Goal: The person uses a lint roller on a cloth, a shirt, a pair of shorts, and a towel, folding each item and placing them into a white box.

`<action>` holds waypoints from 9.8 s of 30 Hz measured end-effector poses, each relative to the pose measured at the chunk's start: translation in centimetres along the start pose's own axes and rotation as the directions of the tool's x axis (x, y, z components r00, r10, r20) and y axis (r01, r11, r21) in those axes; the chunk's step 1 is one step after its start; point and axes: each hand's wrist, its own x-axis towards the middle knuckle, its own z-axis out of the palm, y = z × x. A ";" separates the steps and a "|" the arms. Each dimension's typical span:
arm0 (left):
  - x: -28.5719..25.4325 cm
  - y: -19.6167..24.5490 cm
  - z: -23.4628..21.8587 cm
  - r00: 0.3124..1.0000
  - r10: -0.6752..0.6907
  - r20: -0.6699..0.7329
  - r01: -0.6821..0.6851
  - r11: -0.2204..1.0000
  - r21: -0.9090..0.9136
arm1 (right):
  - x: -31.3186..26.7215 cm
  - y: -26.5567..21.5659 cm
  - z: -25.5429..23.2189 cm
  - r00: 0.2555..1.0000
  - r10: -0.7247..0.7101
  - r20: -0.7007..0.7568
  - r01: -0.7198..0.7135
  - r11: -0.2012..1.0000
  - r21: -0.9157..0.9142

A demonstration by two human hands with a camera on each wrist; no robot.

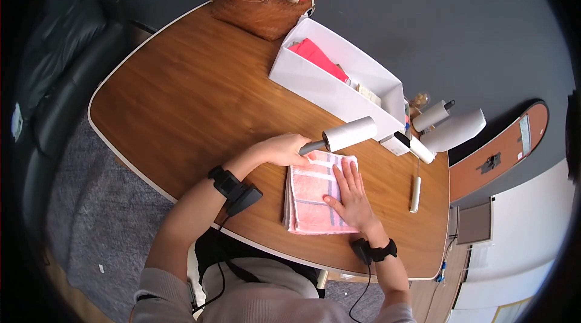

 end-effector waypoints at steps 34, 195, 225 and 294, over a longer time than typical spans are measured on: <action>-0.3 0.6 -0.5 0.994 0.020 -0.104 -0.026 0.998 -0.063 | -0.8 -5.7 -2.4 0.987 -0.062 0.151 -0.040 0.803 0.594; -7.8 0.4 -9.4 0.731 -0.012 -0.683 0.430 0.784 0.447 | 11.0 10.3 -8.1 0.888 0.413 -0.202 -0.028 0.487 0.873; -7.7 3.3 -1.6 0.909 -0.276 -0.311 0.408 0.737 0.539 | -4.4 16.1 -4.5 0.697 0.103 0.710 -0.704 0.290 0.649; -5.4 4.2 3.7 0.907 -0.304 -0.292 0.416 0.749 0.516 | -12.1 8.9 -6.7 0.580 0.746 0.328 -0.744 0.649 -0.160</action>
